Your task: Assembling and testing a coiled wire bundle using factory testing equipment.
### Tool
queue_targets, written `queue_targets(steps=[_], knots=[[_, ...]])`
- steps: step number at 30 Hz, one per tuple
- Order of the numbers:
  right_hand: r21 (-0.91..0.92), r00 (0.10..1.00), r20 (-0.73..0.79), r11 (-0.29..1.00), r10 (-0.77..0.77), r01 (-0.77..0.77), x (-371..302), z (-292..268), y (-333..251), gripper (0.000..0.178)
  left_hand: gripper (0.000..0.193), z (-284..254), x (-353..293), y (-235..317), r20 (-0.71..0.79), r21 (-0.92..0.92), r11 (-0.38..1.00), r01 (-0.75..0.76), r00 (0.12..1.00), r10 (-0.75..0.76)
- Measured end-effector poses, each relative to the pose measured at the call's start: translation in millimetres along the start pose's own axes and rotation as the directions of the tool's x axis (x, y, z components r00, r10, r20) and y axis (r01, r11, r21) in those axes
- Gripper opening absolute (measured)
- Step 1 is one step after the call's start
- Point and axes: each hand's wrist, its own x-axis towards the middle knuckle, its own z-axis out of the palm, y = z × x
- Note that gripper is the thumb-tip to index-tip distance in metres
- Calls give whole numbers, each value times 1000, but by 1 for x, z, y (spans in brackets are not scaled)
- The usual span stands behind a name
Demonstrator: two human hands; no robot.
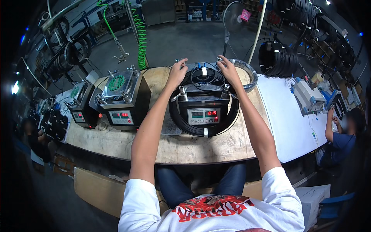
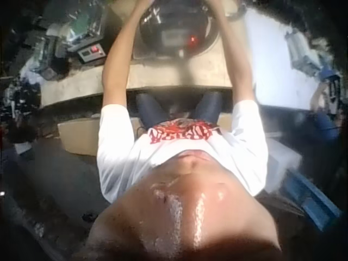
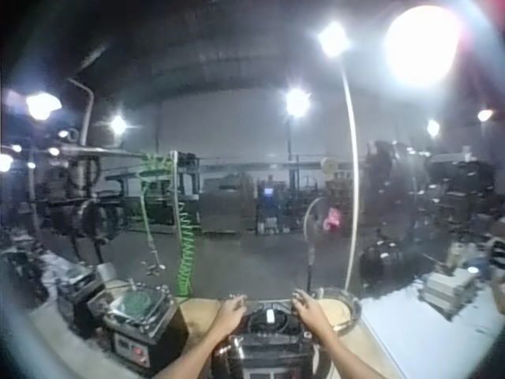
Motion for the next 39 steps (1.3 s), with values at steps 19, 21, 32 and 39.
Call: queue_targets(steps=[19, 21, 32, 39], knots=[[93, 1000, -26, 996, 7, -5, -2, -6, -3, 65, 54, 4, 0, 15, -4, -145, 988, 46, 999, -47], [115, 1000, -25, 993, 15, -13, -4, -4, -7, 68, 58, 0, -3, 21, 10, -231, 966, 115, 993, -116], [86, 997, -57, 995, 45, -40, -4, -3, -8, 75, 85, -7, -8, 26, 15, -275, 938, 211, 976, -215], [82, 998, -31, 995, 53, -50, -2, -3, -10, 75, 89, -6, -4, 17, 18, -210, 961, 178, 984, -178]])
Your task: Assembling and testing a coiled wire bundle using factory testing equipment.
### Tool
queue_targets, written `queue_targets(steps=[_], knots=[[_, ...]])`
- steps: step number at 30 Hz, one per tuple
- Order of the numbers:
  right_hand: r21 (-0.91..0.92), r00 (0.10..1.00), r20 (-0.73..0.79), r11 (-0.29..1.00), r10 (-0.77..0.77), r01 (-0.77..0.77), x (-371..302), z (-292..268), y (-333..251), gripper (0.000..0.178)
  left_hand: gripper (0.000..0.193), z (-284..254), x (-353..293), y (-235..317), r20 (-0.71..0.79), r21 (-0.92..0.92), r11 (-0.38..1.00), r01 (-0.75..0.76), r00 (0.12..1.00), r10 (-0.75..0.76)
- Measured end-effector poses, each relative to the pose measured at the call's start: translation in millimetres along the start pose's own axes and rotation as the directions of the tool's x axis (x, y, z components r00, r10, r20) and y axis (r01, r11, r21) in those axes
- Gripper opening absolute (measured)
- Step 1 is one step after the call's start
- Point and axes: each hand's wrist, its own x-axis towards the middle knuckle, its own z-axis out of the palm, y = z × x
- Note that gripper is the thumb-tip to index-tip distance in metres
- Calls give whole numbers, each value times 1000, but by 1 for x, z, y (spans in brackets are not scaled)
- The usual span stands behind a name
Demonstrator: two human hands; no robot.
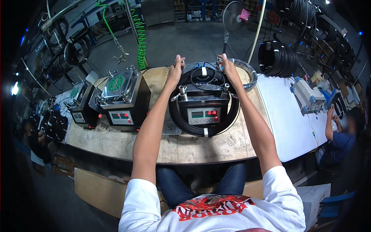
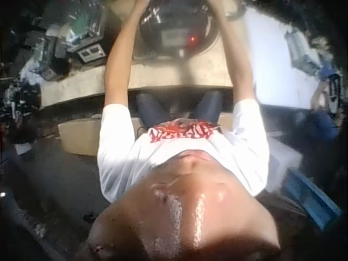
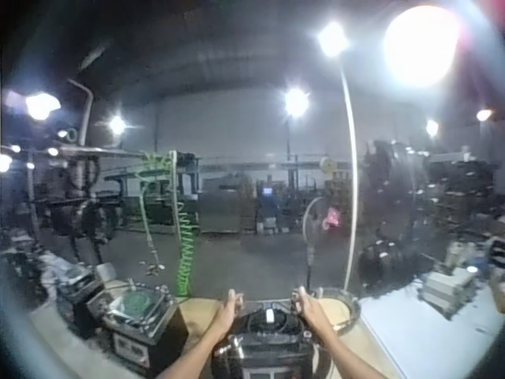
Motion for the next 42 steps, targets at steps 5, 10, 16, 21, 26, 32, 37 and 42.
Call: queue_targets(steps=[5, 10, 16, 21, 26, 32, 37, 42], knots=[[41, 1000, -15, 999, 25, -25, -1, -1, -1, 75, 89, -1, -2, 3, 48, -133, 986, 105, 994, -99], [-1, 1000, 1, 1000, 7, -7, -3, -1, -4, 78, 89, -3, -3, 5, 47, -116, 988, 99, 994, -94], [-9, 999, -12, 999, 32, -32, -2, -2, -6, 78, 89, -2, 0, -1, 47, -191, 974, 121, 992, -114], [36, 999, 13, 999, 32, -32, -2, -3, -4, 77, 86, -3, -3, 2, 93, -84, 992, 92, 992, -84], [41, 1000, 5, 999, -13, 13, -1, -1, -3, 75, 80, -4, 7, -10, 87, -23, 1000, -9, 996, 11], [-21, 998, 46, 999, 35, -34, 1, -5, 4, 79, 72, 3, 0, -1, 26, -122, 992, -22, 999, 26], [-31, 999, 36, 999, -6, 8, 4, -5, 11, 79, 72, 3, -2, 4, 17, -119, 993, 13, 1000, -11], [51, 999, 15, 998, -36, 35, 4, 0, 11, 73, 73, 3, 2, -2, -7, -76, 997, -4, 1000, 4]])
